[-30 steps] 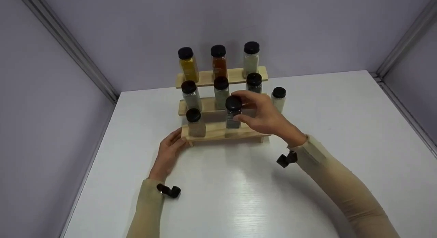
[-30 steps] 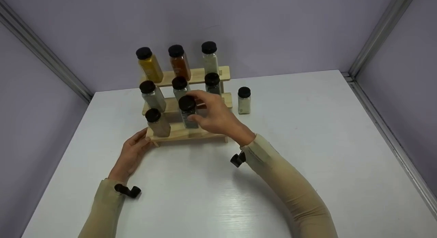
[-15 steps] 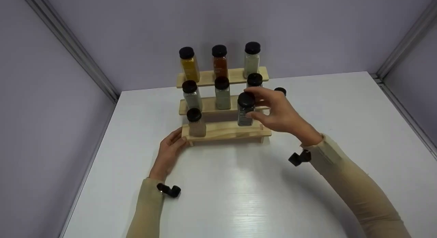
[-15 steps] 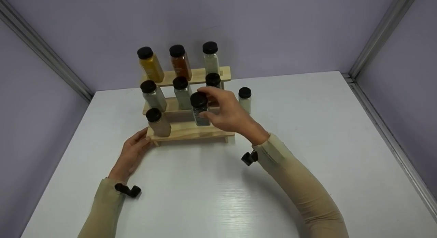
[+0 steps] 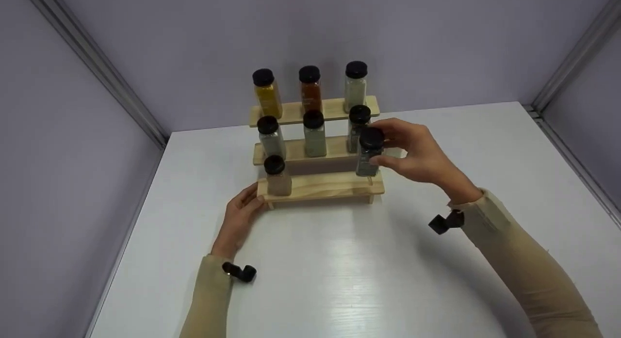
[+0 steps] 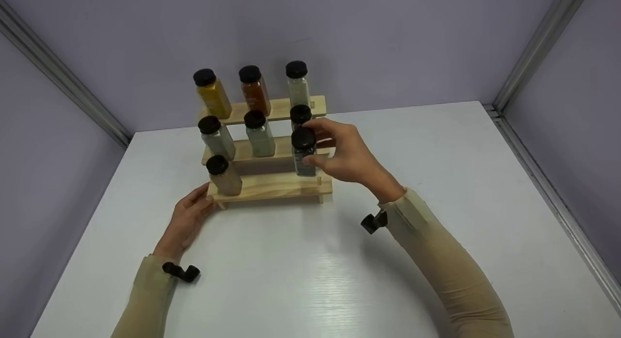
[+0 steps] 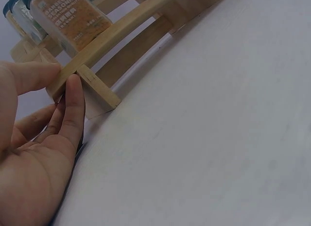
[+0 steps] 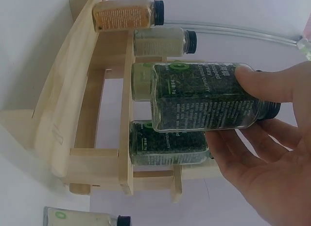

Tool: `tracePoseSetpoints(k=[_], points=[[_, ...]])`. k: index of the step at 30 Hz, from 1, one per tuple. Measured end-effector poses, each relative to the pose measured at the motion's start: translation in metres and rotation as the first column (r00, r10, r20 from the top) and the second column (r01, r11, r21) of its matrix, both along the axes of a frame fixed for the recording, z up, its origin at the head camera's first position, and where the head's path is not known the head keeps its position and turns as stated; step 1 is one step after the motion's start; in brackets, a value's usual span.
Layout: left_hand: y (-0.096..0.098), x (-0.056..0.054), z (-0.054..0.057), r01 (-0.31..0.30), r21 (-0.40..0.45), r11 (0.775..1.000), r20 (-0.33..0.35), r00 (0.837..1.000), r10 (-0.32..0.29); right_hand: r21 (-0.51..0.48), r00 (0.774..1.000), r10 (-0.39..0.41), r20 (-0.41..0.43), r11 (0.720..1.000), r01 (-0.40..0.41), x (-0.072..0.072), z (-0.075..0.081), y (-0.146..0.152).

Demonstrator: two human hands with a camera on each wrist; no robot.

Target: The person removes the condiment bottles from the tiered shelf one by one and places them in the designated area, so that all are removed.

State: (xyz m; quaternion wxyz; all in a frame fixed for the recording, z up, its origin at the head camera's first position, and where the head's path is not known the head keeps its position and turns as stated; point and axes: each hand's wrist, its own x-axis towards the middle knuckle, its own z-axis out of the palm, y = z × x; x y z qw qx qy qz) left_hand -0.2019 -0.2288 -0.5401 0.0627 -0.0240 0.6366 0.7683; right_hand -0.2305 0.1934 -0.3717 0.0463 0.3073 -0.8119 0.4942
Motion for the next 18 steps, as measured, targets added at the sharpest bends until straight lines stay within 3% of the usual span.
tracePoseSetpoints(k=[6, 18], points=[[-0.001, -0.001, -0.001, -0.002, 0.012, 1.0, -0.019, 1.0, 0.002, -0.024, 0.997, -0.007, 0.071, 1.0, 0.009, -0.003, 0.006, 0.016], [0.0, 0.0, 0.0, -0.021, -0.027, 0.999, -0.014, 1.0, 0.02, -0.032, 0.997, -0.005, 0.073, 0.999, 0.007, -0.013, 0.011, 0.049]])
